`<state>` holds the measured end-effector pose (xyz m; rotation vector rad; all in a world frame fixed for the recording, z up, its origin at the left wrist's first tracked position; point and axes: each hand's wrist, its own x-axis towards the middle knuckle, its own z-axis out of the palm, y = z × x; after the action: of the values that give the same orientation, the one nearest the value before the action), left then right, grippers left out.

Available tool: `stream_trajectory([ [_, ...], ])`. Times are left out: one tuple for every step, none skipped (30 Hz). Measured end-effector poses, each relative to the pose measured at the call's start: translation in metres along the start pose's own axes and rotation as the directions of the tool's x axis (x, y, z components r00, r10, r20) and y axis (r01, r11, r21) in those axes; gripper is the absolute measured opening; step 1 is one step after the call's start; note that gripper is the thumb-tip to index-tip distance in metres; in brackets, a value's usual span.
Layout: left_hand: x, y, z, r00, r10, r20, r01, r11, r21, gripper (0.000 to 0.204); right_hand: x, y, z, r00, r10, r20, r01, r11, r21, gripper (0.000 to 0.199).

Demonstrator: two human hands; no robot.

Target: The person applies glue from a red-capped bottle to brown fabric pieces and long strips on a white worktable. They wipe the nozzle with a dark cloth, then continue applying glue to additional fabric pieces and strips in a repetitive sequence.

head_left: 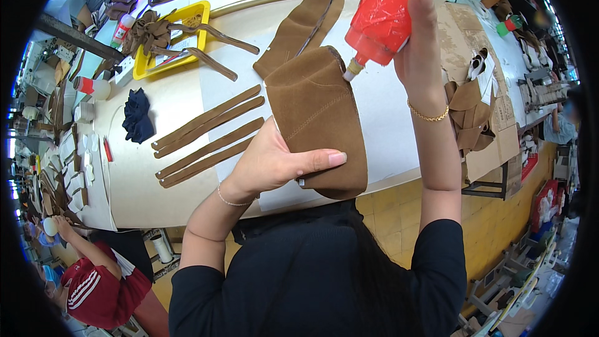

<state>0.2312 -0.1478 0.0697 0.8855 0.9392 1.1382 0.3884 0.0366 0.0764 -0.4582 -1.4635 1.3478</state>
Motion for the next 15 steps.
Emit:
stream_trajectory([
  [0.000, 0.000, 0.000, 1.000, 0.010, -0.007, -0.010, 1.000, -0.011, 0.048, -0.004, -0.001, 0.000, 1.000, 0.022, 0.012, -0.022, 1.000, 0.017, 0.062],
  [0.001, 0.000, 0.001, 1.000, 0.021, -0.013, -0.021, 1.000, -0.022, 0.048, -0.008, -0.004, 0.002, 0.999, 0.024, 0.046, -0.023, 0.999, -0.027, 0.064],
  [0.001, 0.001, 0.002, 0.999, 0.031, -0.019, -0.032, 0.999, -0.033, 0.048, -0.011, -0.009, 0.005, 0.996, 0.028, 0.079, -0.022, 0.997, -0.071, 0.066],
  [0.001, 0.000, 0.002, 0.999, 0.033, -0.014, -0.033, 0.999, -0.035, 0.049, -0.014, -0.013, 0.010, 0.997, 0.022, 0.069, -0.016, 0.996, -0.088, 0.064],
  [0.002, -0.001, 0.001, 0.999, 0.035, -0.009, -0.035, 0.999, -0.036, 0.049, -0.017, -0.017, 0.014, 0.998, 0.016, 0.060, -0.009, 0.994, -0.106, 0.063],
  [0.003, -0.001, 0.001, 0.999, 0.037, -0.004, -0.037, 0.999, -0.038, 0.049, -0.020, -0.020, 0.021, 1.000, -0.002, 0.007, 0.003, 0.995, -0.099, 0.059],
  [0.003, 0.000, 0.001, 1.000, 0.030, -0.004, -0.030, 0.999, -0.035, 0.050, -0.023, -0.022, 0.025, 0.999, -0.019, -0.046, 0.015, 0.996, -0.092, 0.058],
  [0.002, 0.001, 0.001, 1.000, 0.023, -0.005, -0.024, 0.999, -0.033, 0.050, -0.026, -0.022, 0.024, 0.999, -0.013, -0.033, 0.010, 0.994, -0.106, 0.057],
  [0.003, 0.002, 0.001, 1.000, 0.017, -0.003, -0.017, 0.999, -0.031, 0.051, -0.029, -0.023, 0.021, 1.000, -0.008, -0.022, 0.006, 0.993, -0.121, 0.057],
  [0.003, 0.002, 0.001, 1.000, 0.021, -0.005, -0.021, 0.999, -0.034, 0.051, -0.032, -0.023, 0.017, 1.000, 0.011, -0.006, -0.012, 0.989, -0.146, 0.060],
  [0.003, 0.001, 0.001, 1.000, 0.025, -0.007, -0.025, 0.999, -0.038, 0.051, -0.036, -0.024, 0.013, 1.000, 0.030, 0.009, -0.028, 0.985, -0.170, 0.063],
  [0.003, 0.001, 0.001, 1.000, 0.028, -0.011, -0.028, 0.999, -0.041, 0.051, -0.040, -0.024, 0.007, 0.998, 0.065, 0.028, -0.058, 0.978, -0.202, 0.071],
  [0.004, 0.000, 0.001, 0.999, 0.029, -0.018, -0.030, 0.999, -0.045, 0.051, -0.043, -0.026, 0.006, 0.996, 0.078, 0.037, -0.067, 0.971, -0.228, 0.078],
  [0.004, 0.000, 0.001, 0.999, 0.031, -0.024, -0.032, 0.998, -0.049, 0.051, -0.046, -0.027, 0.005, 0.995, 0.090, 0.047, -0.075, 0.964, -0.254, 0.085],
  [0.005, -0.001, 0.001, 0.999, 0.033, -0.029, -0.034, 0.998, -0.052, 0.051, -0.047, -0.029, 0.006, 0.996, 0.080, 0.047, -0.064, 0.960, -0.273, 0.088],
])
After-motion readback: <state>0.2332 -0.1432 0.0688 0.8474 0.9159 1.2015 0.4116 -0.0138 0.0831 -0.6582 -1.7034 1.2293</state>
